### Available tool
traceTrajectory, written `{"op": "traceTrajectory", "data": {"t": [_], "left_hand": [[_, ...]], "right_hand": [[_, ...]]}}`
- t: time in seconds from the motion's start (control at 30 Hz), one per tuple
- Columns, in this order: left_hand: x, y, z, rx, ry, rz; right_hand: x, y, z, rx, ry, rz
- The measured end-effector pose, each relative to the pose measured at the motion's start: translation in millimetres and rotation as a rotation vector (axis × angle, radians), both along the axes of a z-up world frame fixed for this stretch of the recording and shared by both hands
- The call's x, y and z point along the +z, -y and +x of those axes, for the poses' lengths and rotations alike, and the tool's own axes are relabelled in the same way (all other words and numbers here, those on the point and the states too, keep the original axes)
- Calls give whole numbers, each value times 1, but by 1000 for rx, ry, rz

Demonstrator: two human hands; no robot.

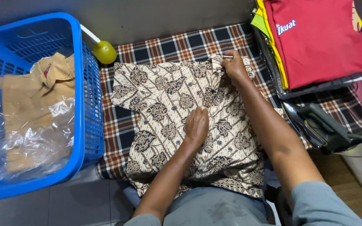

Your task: The person irons a patterned shirt on a plaid-covered ironing board. They repeatedly smooth the fabric with their hands and use an iron to press the shirt, adjusting its position several times during the process.

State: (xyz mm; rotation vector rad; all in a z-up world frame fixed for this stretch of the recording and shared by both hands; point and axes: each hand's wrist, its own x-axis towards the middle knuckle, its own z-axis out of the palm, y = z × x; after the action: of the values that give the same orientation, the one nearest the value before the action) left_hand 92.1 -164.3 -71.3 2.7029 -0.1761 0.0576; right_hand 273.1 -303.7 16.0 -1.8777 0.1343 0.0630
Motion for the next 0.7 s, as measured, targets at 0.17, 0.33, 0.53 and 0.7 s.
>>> {"op": "traceTrajectory", "data": {"t": [0.17,0.33,0.53,0.7], "left_hand": [[23,-1,-7,13,-138,10],[25,-3,-15,-18,-303,18],[50,-7,-13,32,-257,-61],[-17,3,8,-33,-170,-141]], "right_hand": [[-42,0,24,83,75,-340],[-44,2,23,127,90,-399],[-28,-7,15,139,47,-440],[1,-21,-12,347,109,-493]]}}
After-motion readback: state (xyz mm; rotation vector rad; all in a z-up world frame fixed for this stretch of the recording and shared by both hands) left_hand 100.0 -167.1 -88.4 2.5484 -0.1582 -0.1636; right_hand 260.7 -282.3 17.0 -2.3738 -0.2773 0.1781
